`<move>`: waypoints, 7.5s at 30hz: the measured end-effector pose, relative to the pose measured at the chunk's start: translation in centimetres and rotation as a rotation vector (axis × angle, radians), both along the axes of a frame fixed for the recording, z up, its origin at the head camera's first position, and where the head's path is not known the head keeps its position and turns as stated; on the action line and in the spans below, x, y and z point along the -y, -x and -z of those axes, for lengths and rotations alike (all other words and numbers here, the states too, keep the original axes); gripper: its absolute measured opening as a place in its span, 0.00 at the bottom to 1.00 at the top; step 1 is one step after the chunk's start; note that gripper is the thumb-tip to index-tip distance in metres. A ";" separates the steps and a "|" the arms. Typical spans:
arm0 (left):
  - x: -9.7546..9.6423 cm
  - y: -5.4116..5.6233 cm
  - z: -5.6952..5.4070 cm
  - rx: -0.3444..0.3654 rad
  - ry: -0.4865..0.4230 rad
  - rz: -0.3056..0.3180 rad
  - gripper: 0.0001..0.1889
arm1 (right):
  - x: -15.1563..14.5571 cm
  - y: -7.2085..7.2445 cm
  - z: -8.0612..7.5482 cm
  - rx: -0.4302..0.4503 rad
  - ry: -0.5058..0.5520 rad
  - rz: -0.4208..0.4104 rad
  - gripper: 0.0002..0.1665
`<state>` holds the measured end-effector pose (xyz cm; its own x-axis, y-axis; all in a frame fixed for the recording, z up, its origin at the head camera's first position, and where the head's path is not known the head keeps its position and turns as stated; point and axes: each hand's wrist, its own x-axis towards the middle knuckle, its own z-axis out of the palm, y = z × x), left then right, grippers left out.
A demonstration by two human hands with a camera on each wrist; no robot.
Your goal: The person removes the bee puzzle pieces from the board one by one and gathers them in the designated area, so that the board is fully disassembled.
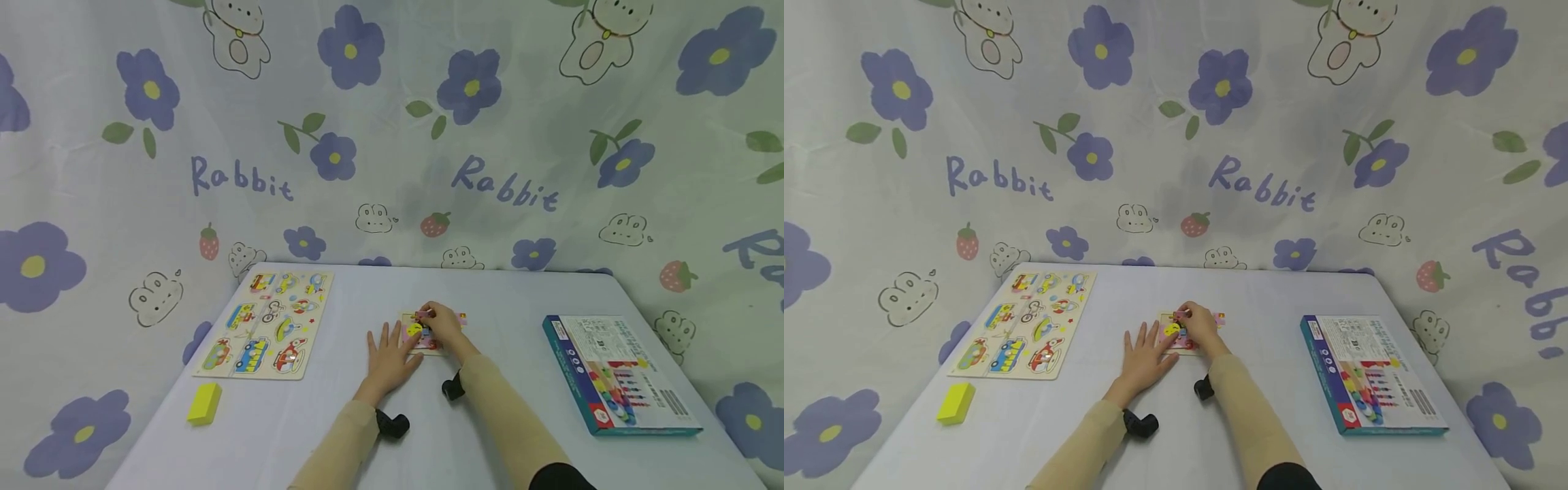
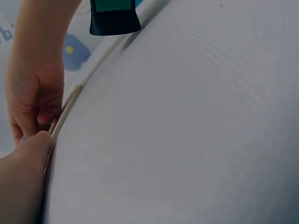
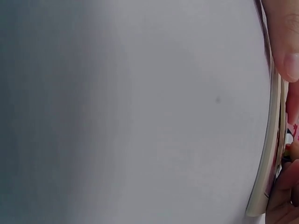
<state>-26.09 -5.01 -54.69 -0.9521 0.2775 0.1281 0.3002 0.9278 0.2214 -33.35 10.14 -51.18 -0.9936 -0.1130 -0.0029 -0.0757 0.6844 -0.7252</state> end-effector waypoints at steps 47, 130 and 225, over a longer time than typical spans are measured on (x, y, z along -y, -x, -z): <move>0.3 0.4 -1.1 -0.036 0.022 0.156 0.28 | 0.3 0.4 -0.6 0.063 0.067 0.094 0.12; 0.4 0.3 -1.1 -0.021 -0.076 0.139 0.27 | -9.2 0.7 -1.1 0.052 0.077 0.197 0.14; -1.1 0.3 -0.9 0.011 0.108 0.127 0.30 | -14.3 -0.8 0.5 0.141 0.295 0.351 0.19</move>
<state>-26.35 -3.88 -53.77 -0.9096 0.4075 0.0810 0.4149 0.9011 0.1259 -32.50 24.45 -51.69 -0.9641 0.2133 -0.1584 0.2361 0.4143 -0.8790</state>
